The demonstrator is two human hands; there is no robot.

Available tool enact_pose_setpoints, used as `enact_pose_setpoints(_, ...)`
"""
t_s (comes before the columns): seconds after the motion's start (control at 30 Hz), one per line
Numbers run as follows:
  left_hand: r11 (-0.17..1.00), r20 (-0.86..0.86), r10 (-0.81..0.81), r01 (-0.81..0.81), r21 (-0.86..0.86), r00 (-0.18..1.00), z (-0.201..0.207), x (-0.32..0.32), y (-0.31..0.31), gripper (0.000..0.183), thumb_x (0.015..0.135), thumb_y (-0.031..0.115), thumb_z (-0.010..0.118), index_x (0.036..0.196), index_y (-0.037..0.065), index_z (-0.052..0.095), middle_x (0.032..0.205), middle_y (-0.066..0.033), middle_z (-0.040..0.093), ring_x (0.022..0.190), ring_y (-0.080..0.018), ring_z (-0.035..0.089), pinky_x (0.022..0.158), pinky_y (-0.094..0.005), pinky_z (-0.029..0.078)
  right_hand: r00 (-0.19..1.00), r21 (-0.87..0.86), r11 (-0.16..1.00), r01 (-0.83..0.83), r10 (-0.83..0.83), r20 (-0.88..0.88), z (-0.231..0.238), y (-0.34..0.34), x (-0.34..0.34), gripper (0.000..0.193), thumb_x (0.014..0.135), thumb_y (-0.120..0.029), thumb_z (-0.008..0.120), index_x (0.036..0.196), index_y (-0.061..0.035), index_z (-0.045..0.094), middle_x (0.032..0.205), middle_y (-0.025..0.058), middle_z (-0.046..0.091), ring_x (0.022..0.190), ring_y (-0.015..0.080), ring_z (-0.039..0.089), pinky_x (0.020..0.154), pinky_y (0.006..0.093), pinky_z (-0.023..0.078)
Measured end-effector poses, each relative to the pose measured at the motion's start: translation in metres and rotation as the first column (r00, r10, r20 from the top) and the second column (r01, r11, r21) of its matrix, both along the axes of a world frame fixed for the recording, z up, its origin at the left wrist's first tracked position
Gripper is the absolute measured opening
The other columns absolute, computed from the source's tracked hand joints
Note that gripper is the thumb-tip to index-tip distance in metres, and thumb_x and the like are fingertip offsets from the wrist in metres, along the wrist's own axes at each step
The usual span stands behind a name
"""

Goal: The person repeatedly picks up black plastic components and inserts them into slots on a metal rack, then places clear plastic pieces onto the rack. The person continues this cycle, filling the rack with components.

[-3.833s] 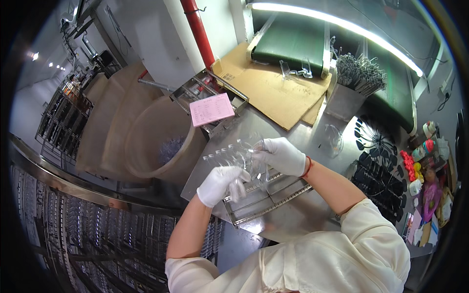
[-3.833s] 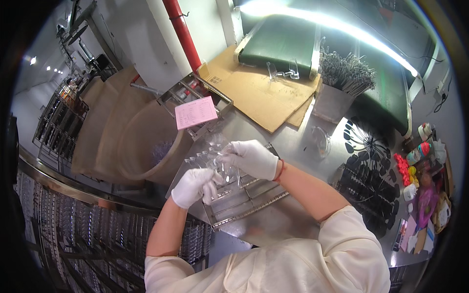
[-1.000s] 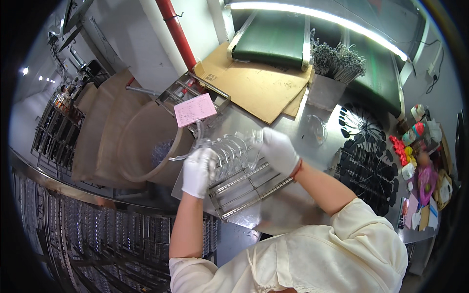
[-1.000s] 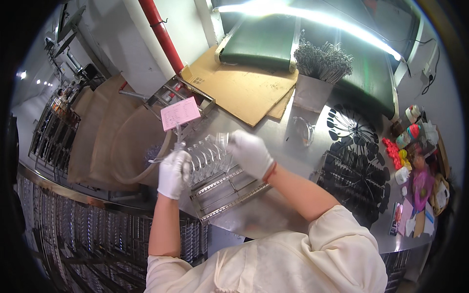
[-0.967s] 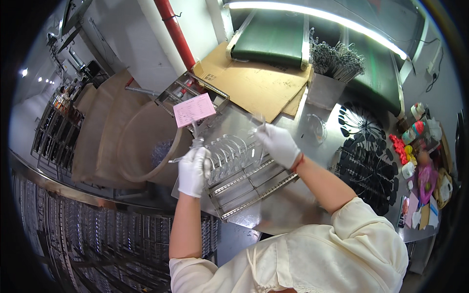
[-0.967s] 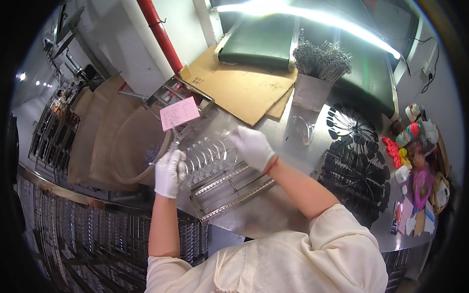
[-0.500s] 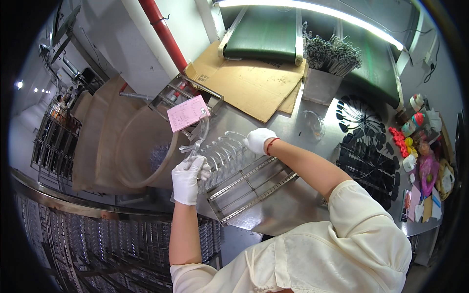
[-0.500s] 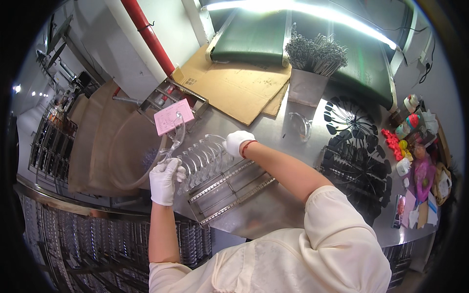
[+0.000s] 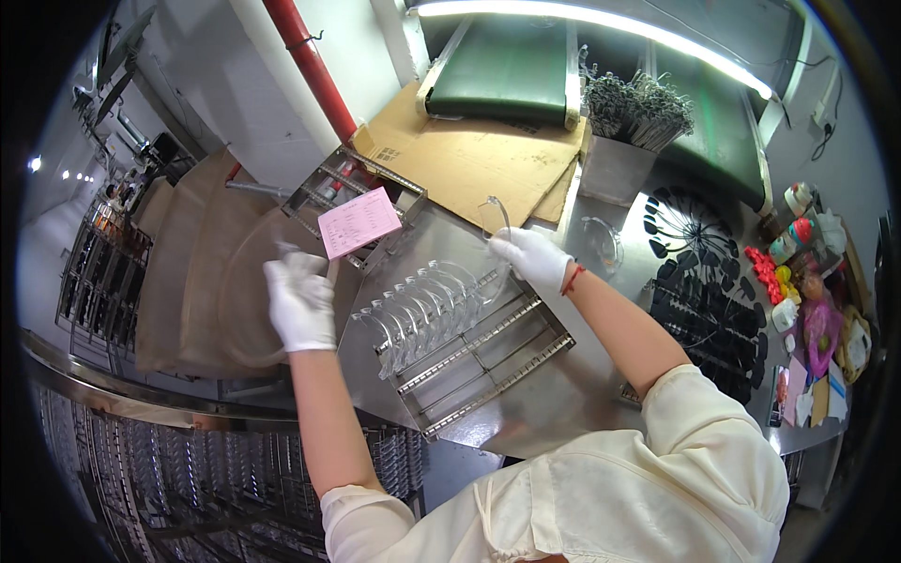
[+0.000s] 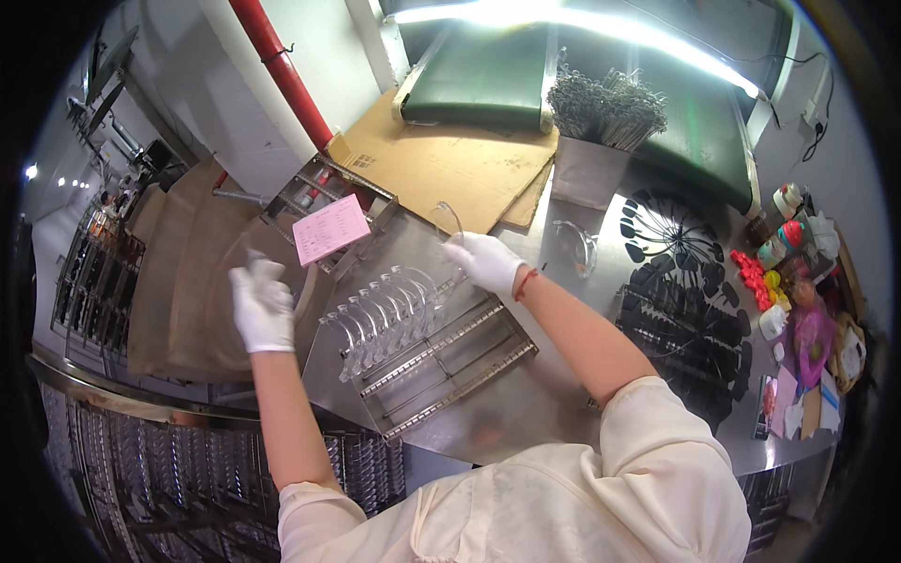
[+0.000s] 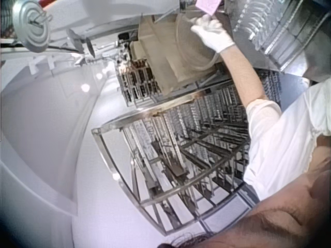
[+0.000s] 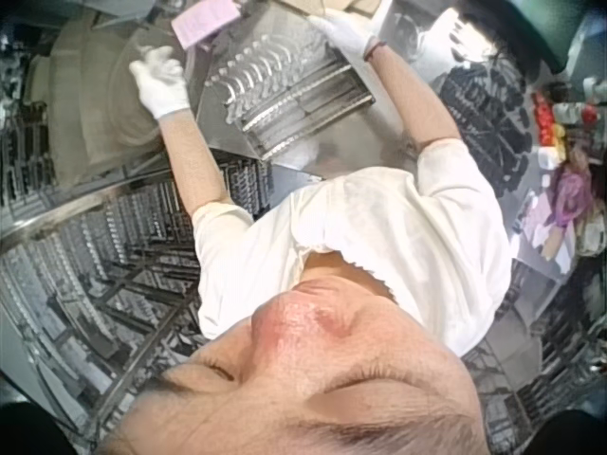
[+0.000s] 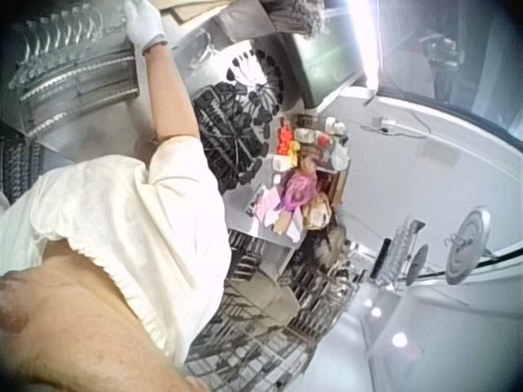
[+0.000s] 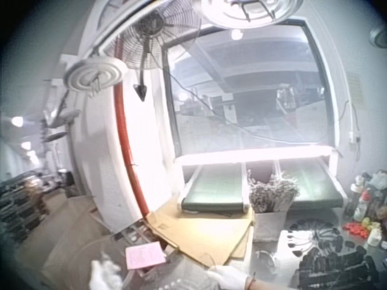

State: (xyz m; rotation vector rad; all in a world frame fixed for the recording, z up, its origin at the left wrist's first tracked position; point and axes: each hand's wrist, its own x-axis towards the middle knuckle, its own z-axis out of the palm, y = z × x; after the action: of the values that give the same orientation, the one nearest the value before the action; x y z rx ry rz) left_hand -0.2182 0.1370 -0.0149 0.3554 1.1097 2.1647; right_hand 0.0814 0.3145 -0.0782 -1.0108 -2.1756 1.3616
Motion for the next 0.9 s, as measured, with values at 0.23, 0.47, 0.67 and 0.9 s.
enact_pose_setpoints(0.23, 0.999, -0.344, -0.037, 0.038, -0.006, 0.938, -0.006, -0.011, 0.011, 0.052, 0.108, 0.043, 0.051, 0.134, -0.001, 0.055, 0.092, -0.0156, 0.068, 0.065, -0.0154, 0.061, 0.055, -0.0225, 0.046, 0.869, 0.268, 0.921, -0.284, 0.129, 0.478, -0.055, 0.035, -0.027, 0.048, 0.103, -0.039, 0.044, 0.108, -0.0005, 0.072, 0.106, 0.0244, 0.072, 0.101, 0.0427, 0.068, 0.092, 0.0489, 0.052)
enact_pose_setpoints(0.47, 0.966, -0.698, -0.189, 0.004, -0.258, 0.691, -0.017, 0.05, 0.048, 0.053, 0.103, 0.04, 0.06, 0.137, 0.0, 0.055, 0.113, -0.017, 0.065, 0.093, -0.0212, 0.064, 0.079, -0.0311, 0.051, 0.783, 0.252, 0.944, -0.215, 0.012, 0.622, -0.036, 0.016, -0.056, 0.055, 0.099, -0.052, 0.048, 0.108, -0.0052, 0.076, 0.11, 0.0217, 0.074, 0.105, 0.0384, 0.071, 0.093, 0.046, 0.054)
enact_pose_setpoints(0.67, 0.84, -0.716, -0.534, -0.189, -0.509, -0.45, -0.068, 0.093, 0.075, 0.1, 0.084, 0.073, 0.063, 0.159, 0.014, 0.035, 0.164, -0.0194, 0.031, 0.155, -0.0367, 0.022, 0.124, -0.0544, 0.016, 0.763, 0.567, 0.802, 0.189, -0.483, 0.43, -0.024, 0.077, 0.004, 0.047, 0.09, -0.051, 0.06, 0.096, -0.0083, 0.078, 0.095, 0.0208, 0.075, 0.093, 0.0363, 0.074, 0.082, 0.0479, 0.058)
enact_pose_setpoints(0.9, 0.627, -0.451, -0.723, -0.222, -0.747, -0.523, -0.1, 0.085, 0.089, 0.1, 0.087, 0.078, 0.052, 0.16, 0.012, 0.033, 0.167, -0.0154, 0.028, 0.155, -0.0341, 0.024, 0.124, -0.0558, 0.018, 0.453, 0.489, 0.865, 0.116, -0.484, 0.749, -0.077, 0.146, 0.11, 0.037, 0.091, -0.038, 0.061, 0.11, -0.0121, 0.079, 0.113, 0.0162, 0.075, 0.105, 0.0319, 0.073, 0.089, 0.0437, 0.057)
